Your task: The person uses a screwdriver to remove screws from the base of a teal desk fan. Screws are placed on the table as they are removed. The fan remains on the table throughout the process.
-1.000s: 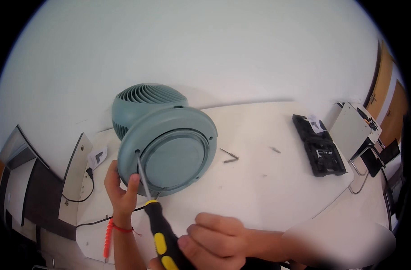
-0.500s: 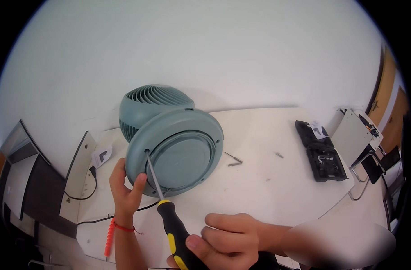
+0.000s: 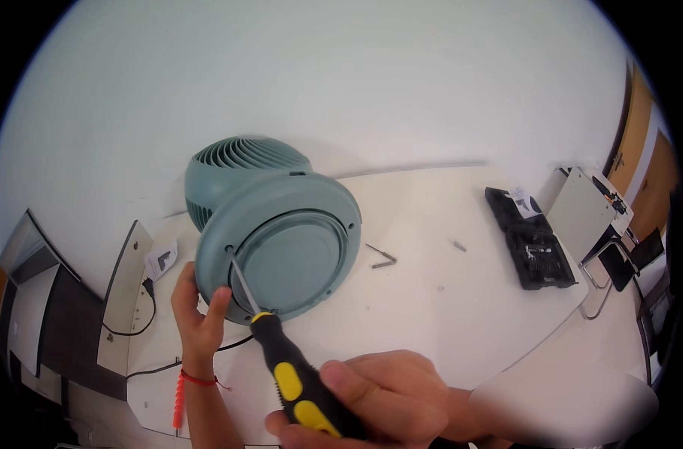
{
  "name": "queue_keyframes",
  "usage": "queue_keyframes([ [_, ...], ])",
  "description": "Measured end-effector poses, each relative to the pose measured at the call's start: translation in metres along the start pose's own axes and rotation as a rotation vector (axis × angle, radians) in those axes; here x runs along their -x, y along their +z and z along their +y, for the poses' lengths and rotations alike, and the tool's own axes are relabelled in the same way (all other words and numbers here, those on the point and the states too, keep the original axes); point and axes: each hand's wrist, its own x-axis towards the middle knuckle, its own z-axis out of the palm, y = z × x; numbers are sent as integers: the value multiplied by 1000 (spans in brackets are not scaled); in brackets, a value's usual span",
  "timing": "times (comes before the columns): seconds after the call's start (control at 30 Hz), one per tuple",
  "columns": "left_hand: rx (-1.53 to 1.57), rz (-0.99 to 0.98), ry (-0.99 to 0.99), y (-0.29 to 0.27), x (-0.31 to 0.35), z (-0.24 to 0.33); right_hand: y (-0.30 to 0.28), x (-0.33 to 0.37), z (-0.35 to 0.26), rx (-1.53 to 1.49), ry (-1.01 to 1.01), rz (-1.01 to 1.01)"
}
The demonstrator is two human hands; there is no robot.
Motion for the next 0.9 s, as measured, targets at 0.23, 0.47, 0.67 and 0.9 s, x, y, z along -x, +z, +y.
queue_keyframes([
  [0.23, 34, -56, -3, -1, -1, 4, 0, -19, 35, 57, -260, 338],
  [0.47, -79, -101, 20, -7, -4, 12, -16, -31, 33, 21, -392, -25],
  [0.67, -218, -79, 82, -8, -3, 16, -5, -24, 24, 40, -350, 135],
  [0.9, -184, -72, 44, -5, -3, 16, 0, -38, 28, -169, -438, 168],
])
